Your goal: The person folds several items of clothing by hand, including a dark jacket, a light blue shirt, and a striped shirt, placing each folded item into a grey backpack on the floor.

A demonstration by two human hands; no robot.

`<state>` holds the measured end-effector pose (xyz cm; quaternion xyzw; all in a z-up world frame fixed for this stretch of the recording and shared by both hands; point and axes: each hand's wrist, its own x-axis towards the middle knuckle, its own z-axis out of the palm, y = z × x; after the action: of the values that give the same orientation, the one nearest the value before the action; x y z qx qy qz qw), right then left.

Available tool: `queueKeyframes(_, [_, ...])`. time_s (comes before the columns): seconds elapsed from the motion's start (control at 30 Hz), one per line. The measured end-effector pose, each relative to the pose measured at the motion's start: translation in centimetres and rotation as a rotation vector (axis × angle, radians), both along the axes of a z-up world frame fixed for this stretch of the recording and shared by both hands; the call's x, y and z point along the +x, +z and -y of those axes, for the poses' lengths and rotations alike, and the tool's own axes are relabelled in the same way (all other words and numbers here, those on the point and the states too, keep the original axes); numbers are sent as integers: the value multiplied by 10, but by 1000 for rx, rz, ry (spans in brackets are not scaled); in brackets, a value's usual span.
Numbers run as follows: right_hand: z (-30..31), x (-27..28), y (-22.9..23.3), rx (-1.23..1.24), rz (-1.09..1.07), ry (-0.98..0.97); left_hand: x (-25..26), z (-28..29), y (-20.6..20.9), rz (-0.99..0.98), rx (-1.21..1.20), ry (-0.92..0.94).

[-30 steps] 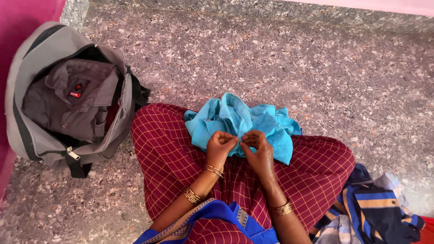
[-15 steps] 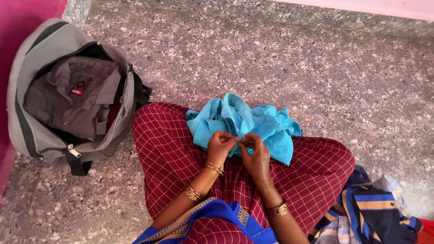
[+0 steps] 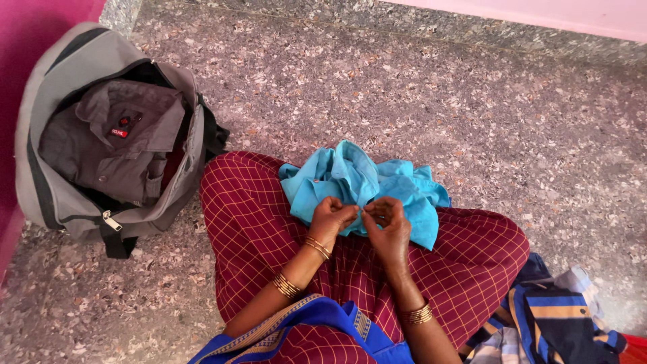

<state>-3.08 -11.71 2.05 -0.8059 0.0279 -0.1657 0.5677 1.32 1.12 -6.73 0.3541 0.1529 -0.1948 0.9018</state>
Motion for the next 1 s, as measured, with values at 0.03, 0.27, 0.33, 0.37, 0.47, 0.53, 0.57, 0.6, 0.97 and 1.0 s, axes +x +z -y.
queueKeyframes(0.03, [0, 1, 0, -54, 63, 2, -1, 4, -1, 38, 87, 19])
queueKeyframes(0.27, [-5, -2, 2, -515, 232, -44, 2, 10, -24, 2, 209, 18])
queueKeyframes(0.33, [-4, -2, -1, -464, 224, -50, 0, 15, -30, 63, 247, 54])
queueKeyframes(0.37, [-3, -3, -4, -463, 222, -52, -1, 17, -32, 125, 285, 91])
queueKeyframes(0.47, [7, 1, -19, -250, 58, -62, -3, 19, -27, 214, 175, 136])
queueKeyframes(0.53, [26, 13, -28, 558, -109, 134, -3, 14, -19, 267, 156, 94])
queueKeyframes(0.57, [37, 18, -30, 561, -107, 132, -4, 10, -13, 318, 140, 55])
queueKeyframes(0.6, [49, 25, -28, 761, -273, 196, -3, 8, -6, 320, 143, 52])
queueKeyframes(0.97, [63, 53, 36, -237, -287, 16, 95, 9, 165, 619, 58, 178])
queueKeyframes(1.0, [74, 55, 45, -180, -135, 71, 103, 9, 182, 647, 55, 179])
